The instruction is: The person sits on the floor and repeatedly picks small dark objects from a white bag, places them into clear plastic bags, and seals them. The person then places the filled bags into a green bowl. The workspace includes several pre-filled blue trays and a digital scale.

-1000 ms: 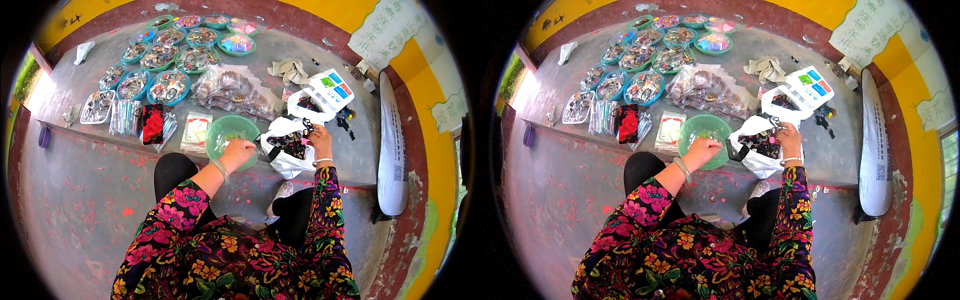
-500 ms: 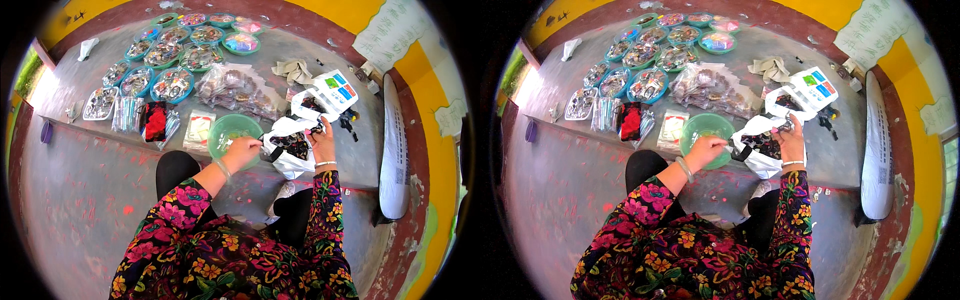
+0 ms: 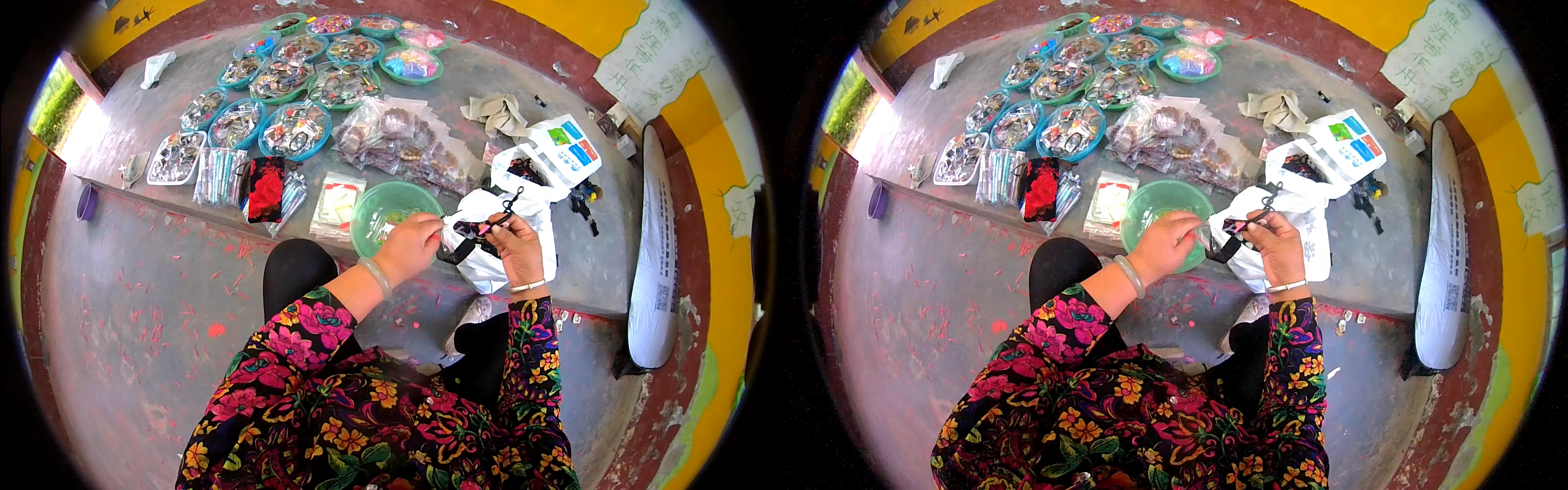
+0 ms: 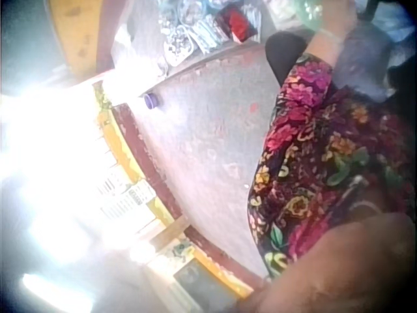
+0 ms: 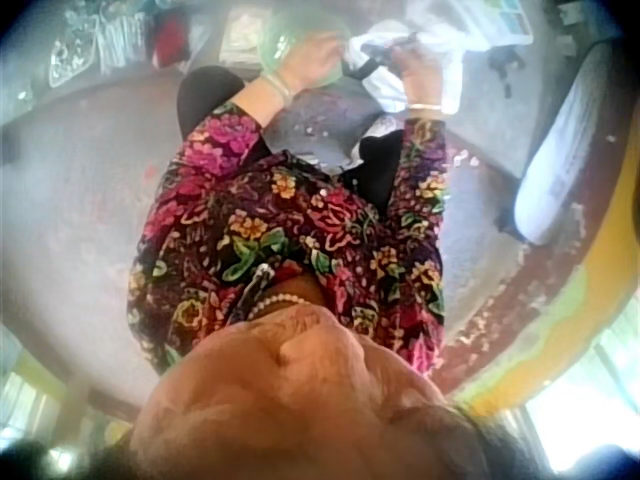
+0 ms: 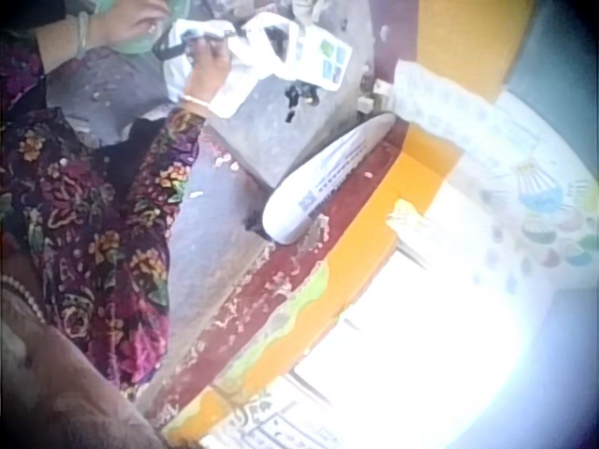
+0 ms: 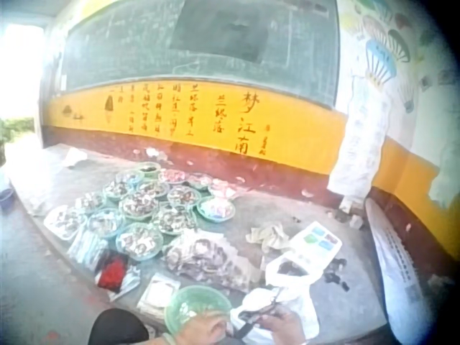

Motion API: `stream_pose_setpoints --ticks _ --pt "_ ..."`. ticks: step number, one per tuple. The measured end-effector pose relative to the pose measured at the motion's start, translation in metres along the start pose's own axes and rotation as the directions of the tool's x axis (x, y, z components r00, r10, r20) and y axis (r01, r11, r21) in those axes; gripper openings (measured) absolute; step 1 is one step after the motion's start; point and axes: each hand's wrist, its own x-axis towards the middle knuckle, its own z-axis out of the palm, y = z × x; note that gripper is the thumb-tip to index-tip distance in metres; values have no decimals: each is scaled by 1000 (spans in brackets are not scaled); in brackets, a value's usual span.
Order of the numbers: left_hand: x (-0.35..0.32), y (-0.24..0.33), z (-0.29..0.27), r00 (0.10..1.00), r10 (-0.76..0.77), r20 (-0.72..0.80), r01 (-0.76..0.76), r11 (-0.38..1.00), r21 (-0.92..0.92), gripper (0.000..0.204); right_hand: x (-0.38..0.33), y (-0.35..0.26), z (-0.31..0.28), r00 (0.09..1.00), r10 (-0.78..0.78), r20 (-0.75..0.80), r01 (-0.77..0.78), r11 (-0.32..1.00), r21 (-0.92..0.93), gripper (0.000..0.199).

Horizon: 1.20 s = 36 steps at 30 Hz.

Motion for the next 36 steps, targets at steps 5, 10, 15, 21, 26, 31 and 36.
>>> stream_pose_setpoints --ticks 5,10,15,21,26,31,36 --pt "-1 -14 6 950 -301 87 307 950 -59 18 -2 0 10 999 36 -17 -38 983 -181 5" --pt "-6 -28 11 785 -556 273 600 791 -118 20 -4 5 16 999 28 43 -8 916 -402 6" --pt "-7 -28 10 812 -522 260 557 827 -77 20 -2 24 22 992 27 121 42 844 -534 6" --pt "-7 -23 12 878 -413 243 428 904 -9 20 -5 31 29 988 51 145 59 745 -665 9" --pt "-10 -22 15 901 -319 293 287 947 146 22 -4 29 32 950 -176 258 307 366 -879 13" --pt "-6 -7 9 889 -315 333 311 948 67 24 -4 33 29 911 -259 322 380 220 -899 11" --pt "-6 -7 10 881 -313 354 312 948 61 27 -4 32 32 918 -251 308 357 183 -916 12"
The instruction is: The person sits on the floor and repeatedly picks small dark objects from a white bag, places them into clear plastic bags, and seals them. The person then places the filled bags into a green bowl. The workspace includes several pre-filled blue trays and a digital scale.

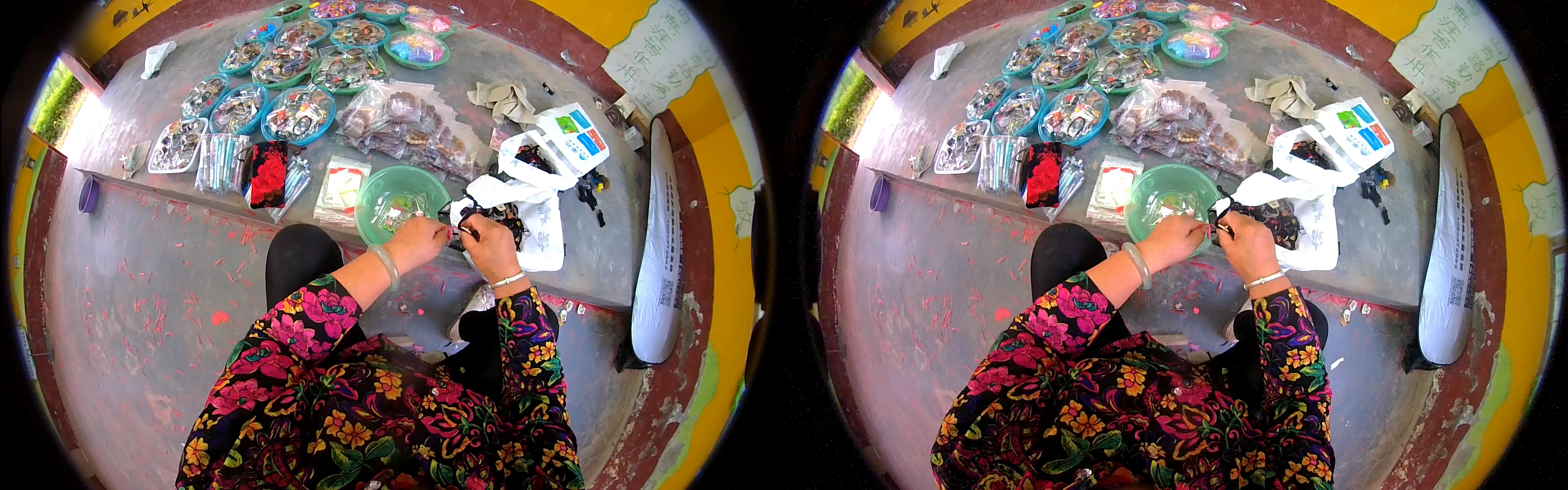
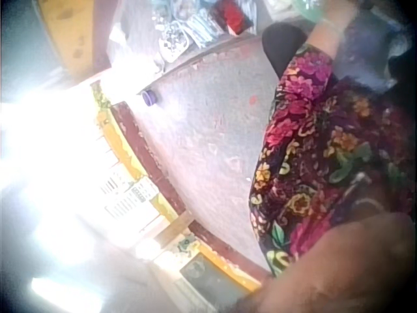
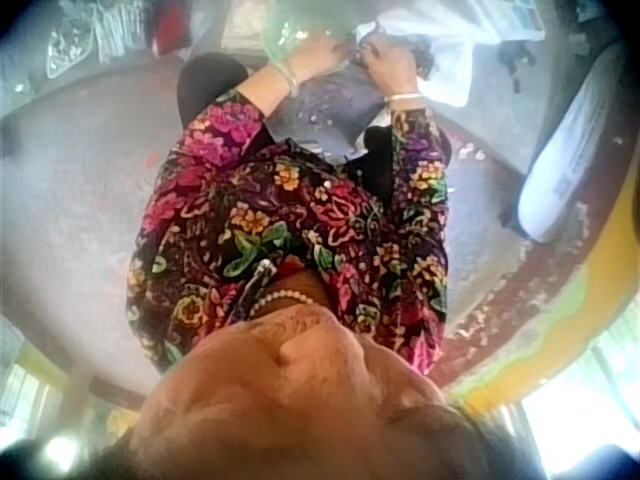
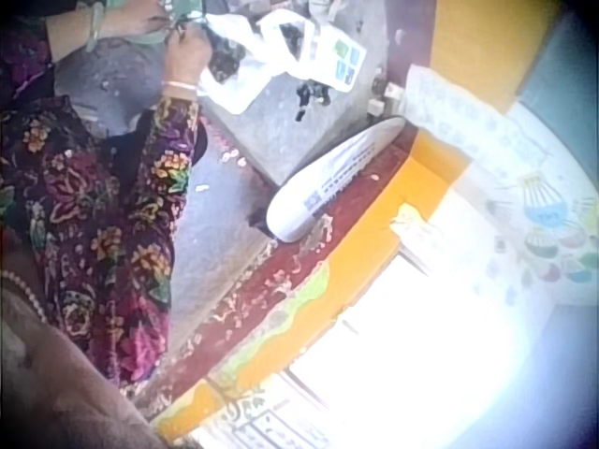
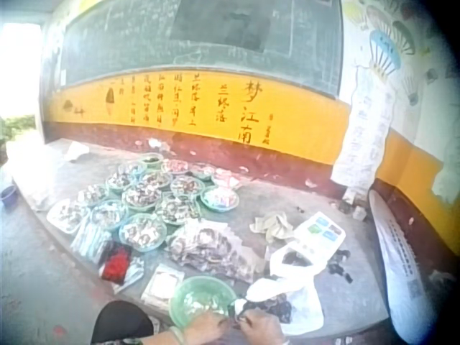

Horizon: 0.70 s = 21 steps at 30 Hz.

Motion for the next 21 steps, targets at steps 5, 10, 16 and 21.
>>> stream_pose_setpoints --ticks 5,10,16,21 --pt "0 0 1 999 34 30 -36 998 49 27 -2 12 9 968 232 90 -248 934 256 16" --pt "-1 -3 6 999 48 14 -49 999 24 26 2 5 1 846 353 401 -521 711 473 14" --pt "-1 1 3 998 63 12 -63 998 9 27 2 8 -4 865 304 400 -489 691 532 16" --pt "1 2 1 989 25 143 -19 999 -45 26 0 25 7 970 162 180 -222 892 394 15"
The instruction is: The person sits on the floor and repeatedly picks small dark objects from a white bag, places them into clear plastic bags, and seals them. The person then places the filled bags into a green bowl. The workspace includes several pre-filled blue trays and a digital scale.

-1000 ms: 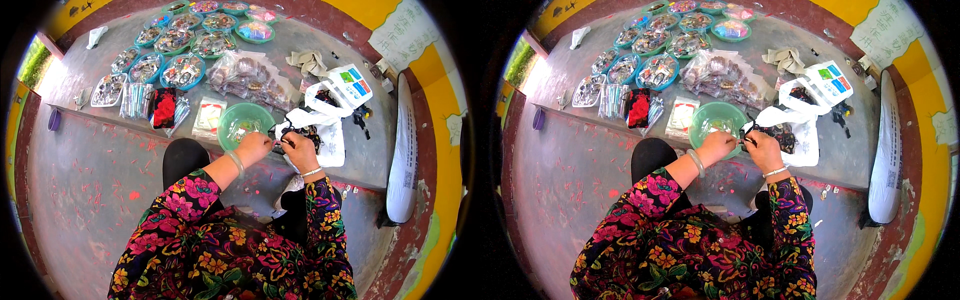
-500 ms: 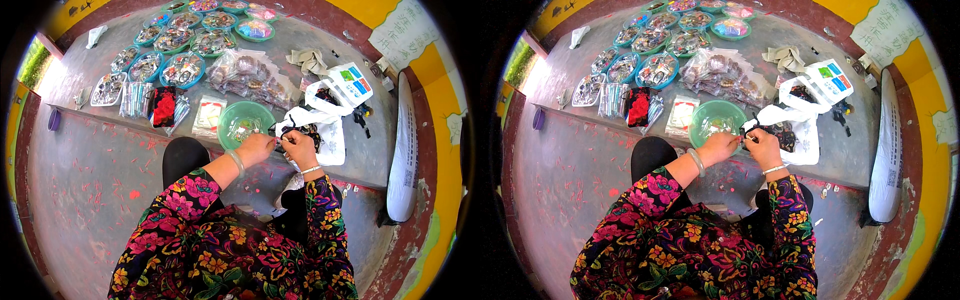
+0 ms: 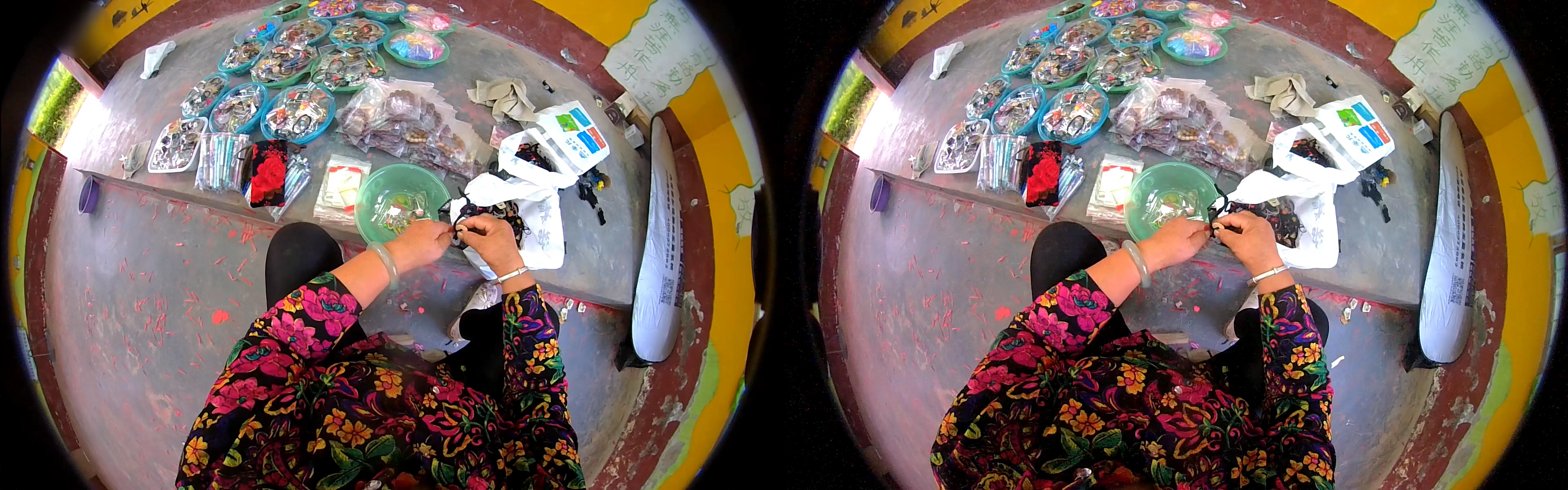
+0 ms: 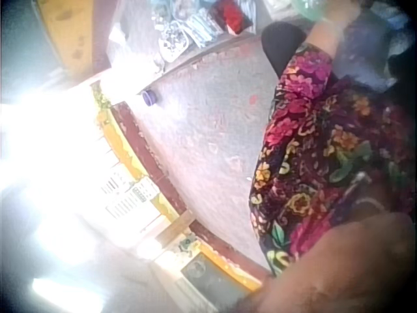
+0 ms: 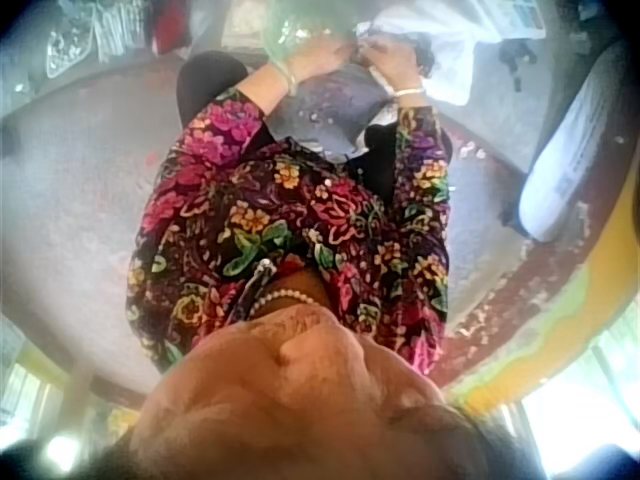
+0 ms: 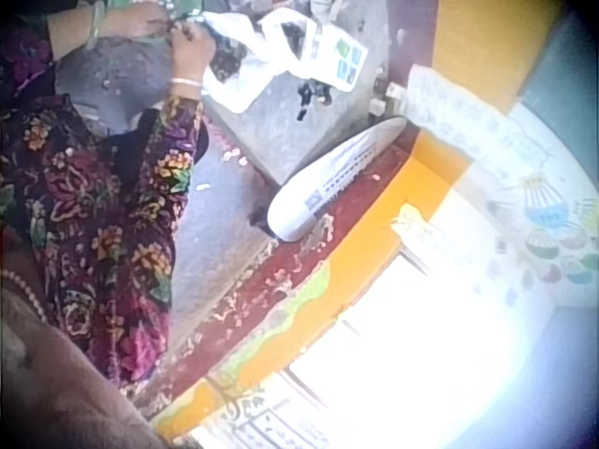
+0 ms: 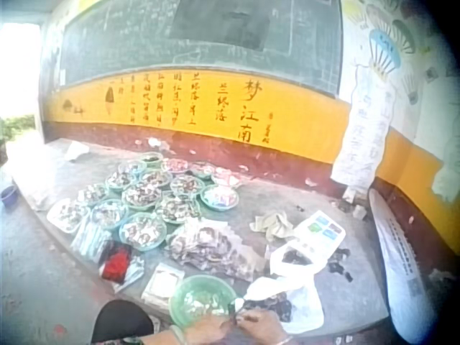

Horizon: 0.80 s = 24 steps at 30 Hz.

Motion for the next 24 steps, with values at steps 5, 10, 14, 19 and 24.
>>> stream_pose_setpoints --ticks 5,10,14,19,24 --pt "6 -28 20 998 -60 -10 53 940 -337 25 1 -4 -1 987 -142 -73 123 968 -221 14" --pt "3 -10 5 994 -76 75 89 976 -198 24 0 3 -4 988 -157 2 151 948 -282 16" --pt "0 1 0 970 -184 157 235 874 -426 25 0 12 -7 980 -179 88 196 942 -273 17" --pt "3 -11 7 949 -213 233 313 736 -600 26 3 12 -10 977 -185 110 209 939 -272 16" --pt "1 -4 1 922 -223 317 385 615 -688 29 2 3 -12 997 -73 14 74 982 -175 14"
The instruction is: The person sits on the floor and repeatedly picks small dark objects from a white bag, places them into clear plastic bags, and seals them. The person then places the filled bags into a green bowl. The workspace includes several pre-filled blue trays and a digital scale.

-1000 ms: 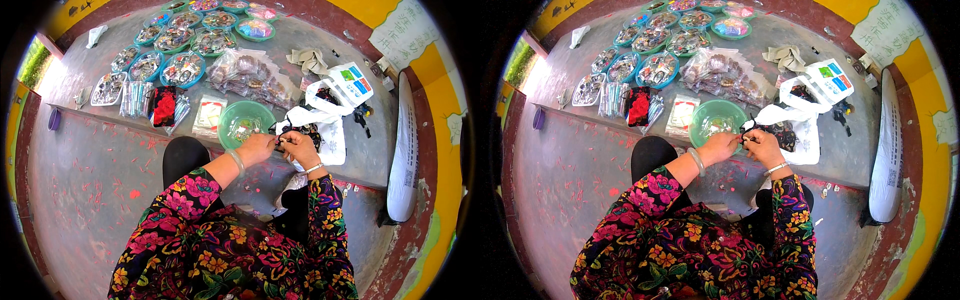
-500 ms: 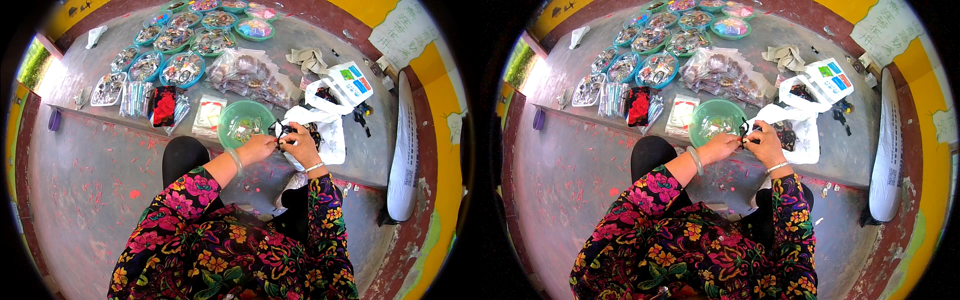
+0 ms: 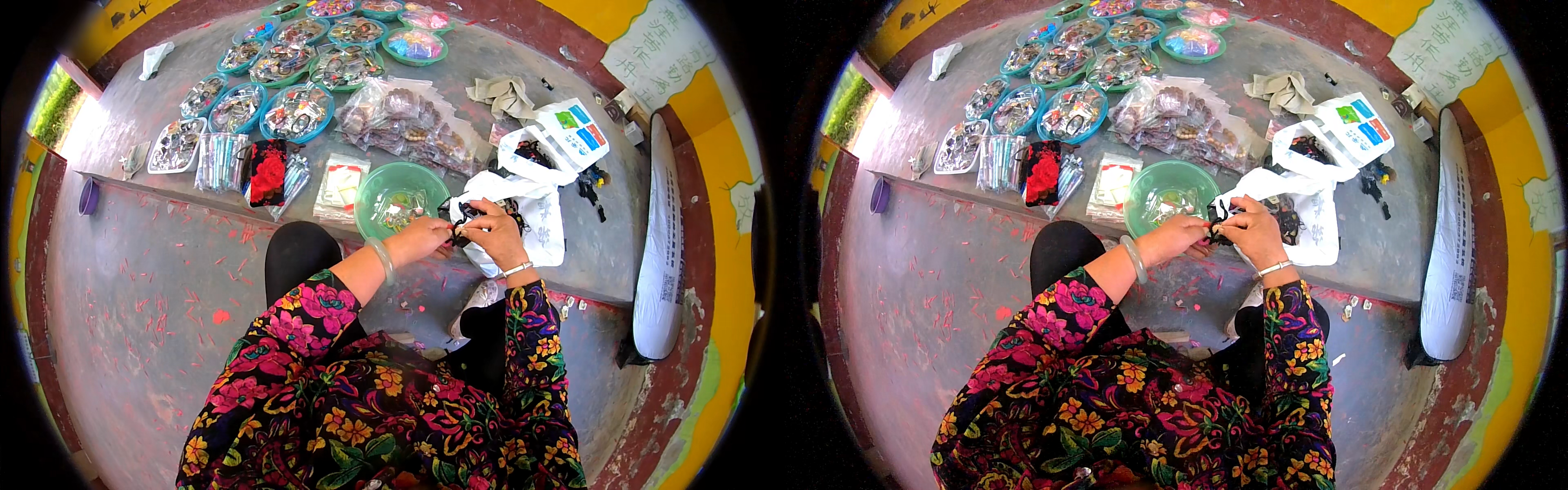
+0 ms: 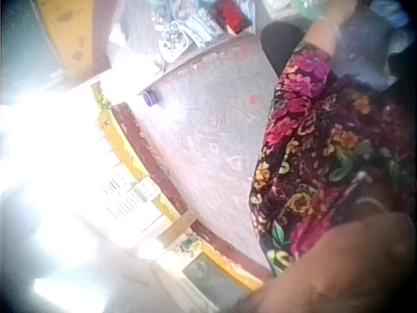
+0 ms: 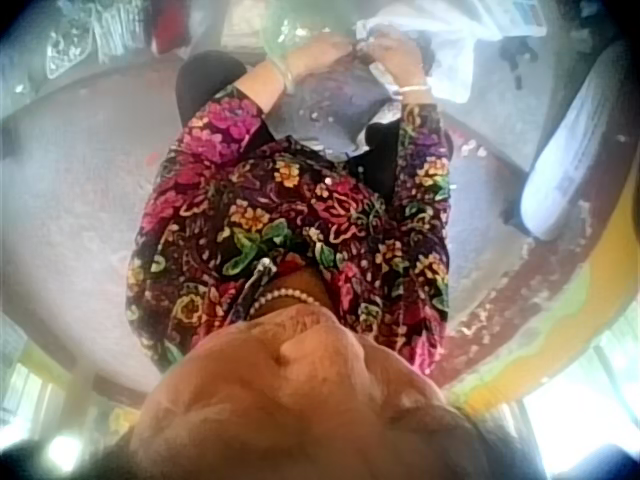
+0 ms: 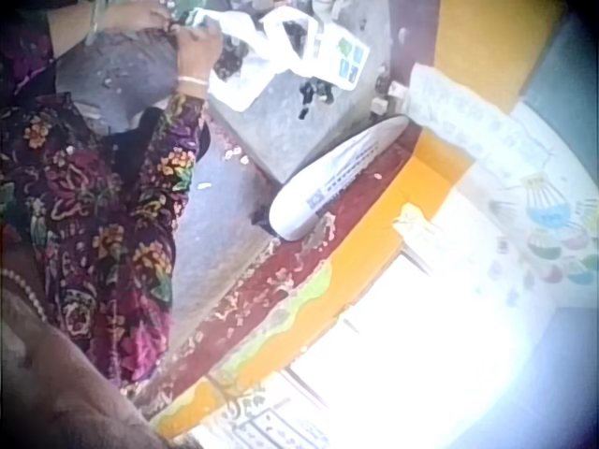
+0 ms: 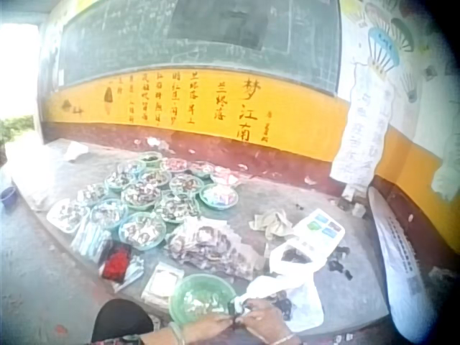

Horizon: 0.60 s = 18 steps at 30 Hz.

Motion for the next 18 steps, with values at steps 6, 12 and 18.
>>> stream_pose_setpoints --ticks 6,12,18 --pt "0 -1 0 1000 -23 8 23 999 -49 31 -3 -2 0 993 -117 33 121 985 -124 13" --pt "1 -5 1 1000 -9 -6 9 999 -37 29 -2 -4 4 976 -171 134 188 973 -132 12" --pt "2 -5 1 1000 17 1 -17 994 -104 28 -2 2 10 995 -65 81 74 990 -120 14"
